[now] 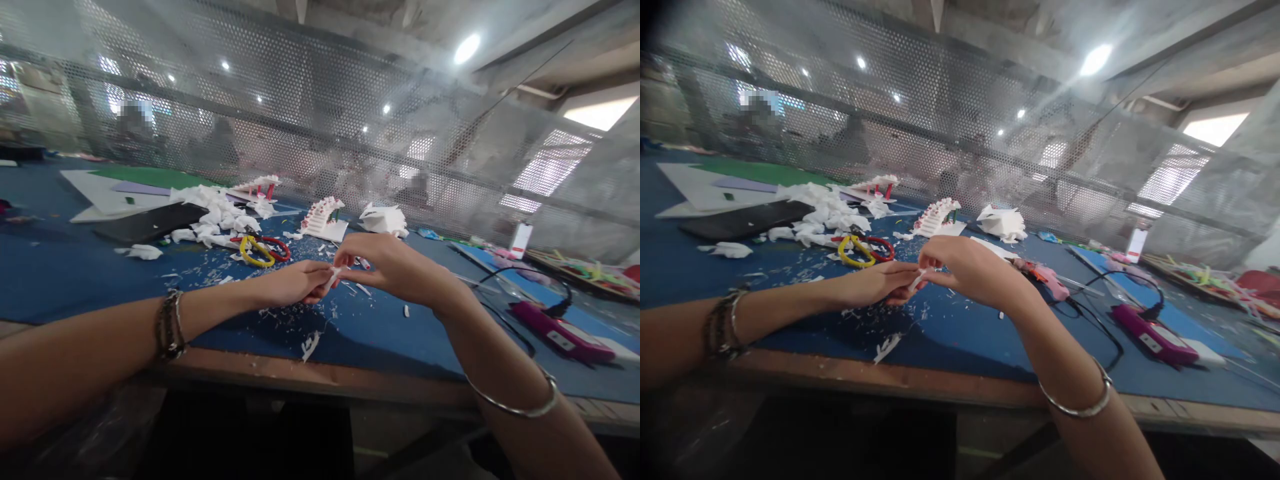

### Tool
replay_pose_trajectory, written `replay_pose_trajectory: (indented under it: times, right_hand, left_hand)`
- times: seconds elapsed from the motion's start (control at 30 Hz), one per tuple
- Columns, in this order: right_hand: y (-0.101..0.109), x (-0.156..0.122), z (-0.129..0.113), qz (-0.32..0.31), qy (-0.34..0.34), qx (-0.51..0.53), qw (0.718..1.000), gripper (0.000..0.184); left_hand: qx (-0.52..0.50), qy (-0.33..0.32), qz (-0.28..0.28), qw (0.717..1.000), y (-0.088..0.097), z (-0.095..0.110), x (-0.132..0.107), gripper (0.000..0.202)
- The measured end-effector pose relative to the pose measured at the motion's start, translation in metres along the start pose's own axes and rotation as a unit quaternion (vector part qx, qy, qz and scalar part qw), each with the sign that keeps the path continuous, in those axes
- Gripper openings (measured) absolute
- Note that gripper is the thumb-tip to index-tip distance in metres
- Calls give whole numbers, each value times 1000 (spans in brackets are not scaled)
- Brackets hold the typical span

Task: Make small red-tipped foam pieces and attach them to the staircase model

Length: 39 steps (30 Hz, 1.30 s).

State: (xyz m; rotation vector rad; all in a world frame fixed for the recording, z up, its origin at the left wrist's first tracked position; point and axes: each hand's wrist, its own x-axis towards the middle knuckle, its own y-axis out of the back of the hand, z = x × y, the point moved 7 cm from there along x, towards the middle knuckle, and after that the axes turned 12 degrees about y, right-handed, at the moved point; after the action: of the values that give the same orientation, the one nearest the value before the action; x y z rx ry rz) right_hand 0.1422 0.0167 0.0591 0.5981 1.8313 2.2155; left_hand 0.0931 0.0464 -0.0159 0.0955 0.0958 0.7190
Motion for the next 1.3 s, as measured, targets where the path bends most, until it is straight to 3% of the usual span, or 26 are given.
replay_pose_trajectory:
  times: [0.1, 0.3, 0.43, 0.57, 0.83, 1.07, 1.2, 1.3]
  right_hand:
    - [0, 2, 0, -1, -13, -1, 1000, 19]
    - [12, -4, 0, 80, 5, 10, 997, 21]
    - [1, -5, 0, 34, 26, 28, 999, 25]
    - [-5, -3, 2, 9, 3, 33, 999, 17]
    - [-7, -1, 1, -2, -26, 44, 999, 14]
    - [4, -7, 13, 78, -63, 82, 992, 25]
    - [1, -10, 15, 59, -48, 140, 987, 24]
    - [0, -9, 14, 56, -40, 147, 987, 21]
  left_hand:
    - [40, 3, 15, 999, 1, 0, -1, 20]
    - [30, 20, 43, 998, 5, 0, -1, 22]
    - [27, 43, 45, 998, 5, -1, 0, 20]
    - [77, 50, 45, 995, 3, -1, 0, 22]
    - [204, -40, 71, 976, 6, 0, -3, 22]
    - [133, -32, 63, 989, 5, 3, -2, 19]
    - [54, 17, 45, 997, 4, 3, -1, 23]
    - [26, 20, 21, 999, 1, 5, -1, 24]
